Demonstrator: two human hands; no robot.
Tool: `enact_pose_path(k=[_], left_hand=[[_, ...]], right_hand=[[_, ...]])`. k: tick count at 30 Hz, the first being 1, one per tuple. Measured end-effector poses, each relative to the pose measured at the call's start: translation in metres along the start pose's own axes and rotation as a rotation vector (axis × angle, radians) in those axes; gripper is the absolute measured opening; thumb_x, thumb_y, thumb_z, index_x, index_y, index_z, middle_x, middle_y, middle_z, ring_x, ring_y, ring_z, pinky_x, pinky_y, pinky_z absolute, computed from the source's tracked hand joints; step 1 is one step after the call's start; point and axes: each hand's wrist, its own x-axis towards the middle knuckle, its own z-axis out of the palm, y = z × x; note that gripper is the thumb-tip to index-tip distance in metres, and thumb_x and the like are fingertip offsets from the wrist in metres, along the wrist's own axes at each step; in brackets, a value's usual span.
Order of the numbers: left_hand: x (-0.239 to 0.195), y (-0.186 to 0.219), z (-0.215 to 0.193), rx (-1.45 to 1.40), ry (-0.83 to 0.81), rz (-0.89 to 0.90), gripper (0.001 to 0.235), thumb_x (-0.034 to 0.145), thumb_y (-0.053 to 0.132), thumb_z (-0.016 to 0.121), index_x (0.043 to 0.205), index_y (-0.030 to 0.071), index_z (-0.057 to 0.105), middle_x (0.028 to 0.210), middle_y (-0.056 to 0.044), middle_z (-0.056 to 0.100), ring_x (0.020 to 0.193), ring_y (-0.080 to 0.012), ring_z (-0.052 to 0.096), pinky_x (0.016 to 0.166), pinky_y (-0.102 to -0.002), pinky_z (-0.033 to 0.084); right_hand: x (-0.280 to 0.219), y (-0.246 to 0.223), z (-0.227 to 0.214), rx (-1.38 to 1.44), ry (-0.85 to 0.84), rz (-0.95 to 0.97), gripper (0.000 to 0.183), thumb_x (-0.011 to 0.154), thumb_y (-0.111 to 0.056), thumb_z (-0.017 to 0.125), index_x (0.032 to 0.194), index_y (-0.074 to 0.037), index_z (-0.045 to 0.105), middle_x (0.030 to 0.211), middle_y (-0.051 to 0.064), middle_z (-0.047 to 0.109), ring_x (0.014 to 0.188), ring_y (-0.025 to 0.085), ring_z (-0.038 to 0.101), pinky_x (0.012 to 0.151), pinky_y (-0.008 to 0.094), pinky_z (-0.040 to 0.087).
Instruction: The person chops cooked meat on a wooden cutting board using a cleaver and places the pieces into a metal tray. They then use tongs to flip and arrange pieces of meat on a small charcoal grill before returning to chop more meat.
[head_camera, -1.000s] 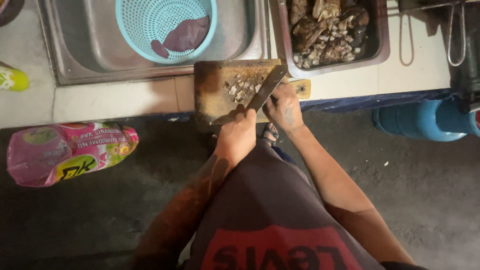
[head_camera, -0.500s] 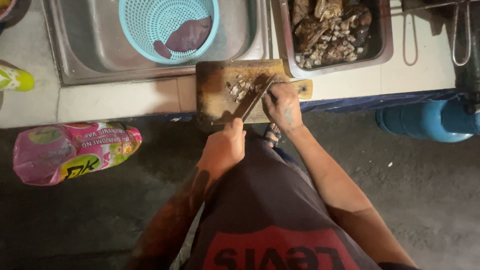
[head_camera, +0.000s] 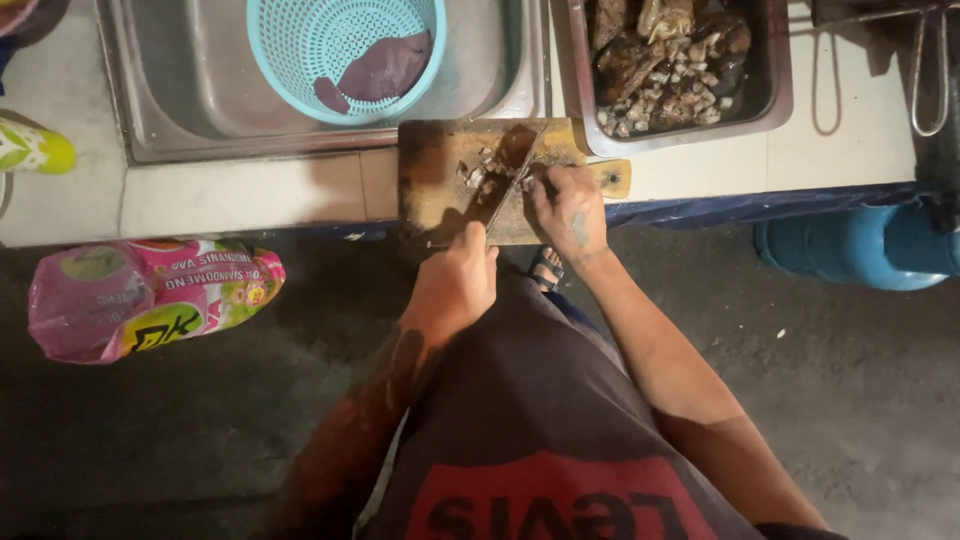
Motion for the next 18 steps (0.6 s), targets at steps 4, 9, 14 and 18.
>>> enact_pose_path(k=[4,9,14,18], left_hand=[[-0.008,-0.001,0.011,0.02,-0.021,-0.005,0.033,0.101,0.032,0.052,0.117,0.004,0.047,0.085,-0.019,0.064,0.06,-0.0441,0.071,0.054,-0.057,0.058],[-0.002,0.001,0.02,0.031,-0.138,-0.028,0.027,0.101,0.029,0.049,0.115,0.006,0.049,0.083,-0.015,0.065,0.063,-0.0431,0.072,0.054,-0.056,0.058],[0.033,0.018,0.002,-0.037,-0.335,-0.072,0.022,0.102,0.021,0.043,0.117,0.005,0.046,0.095,-0.021,0.065,0.083,-0.0497,0.073,0.075,-0.063,0.057],[0.036,0.017,-0.009,-0.053,-0.329,-0.075,0.027,0.104,0.025,0.038,0.122,0.005,0.043,0.103,-0.022,0.065,0.085,-0.0492,0.073,0.078,-0.061,0.057]], right_hand=[[-0.001,-0.007,-0.002,-0.016,-0.005,0.024,0.015,0.088,-0.018,0.077,0.082,-0.01,0.066,0.074,0.012,0.061,0.077,0.036,0.068,0.068,0.045,0.055],[0.0,-0.006,-0.006,-0.016,-0.031,-0.035,0.015,0.088,-0.017,0.077,0.08,-0.011,0.065,0.073,0.012,0.062,0.079,0.035,0.067,0.07,0.043,0.056],[0.001,-0.01,-0.009,0.024,-0.03,-0.034,0.012,0.086,-0.013,0.076,0.081,-0.009,0.066,0.075,0.015,0.062,0.08,0.038,0.066,0.071,0.045,0.056],[0.001,-0.013,-0.018,0.047,-0.024,-0.044,0.012,0.086,-0.015,0.077,0.082,-0.009,0.067,0.076,0.016,0.063,0.081,0.039,0.067,0.072,0.046,0.056]])
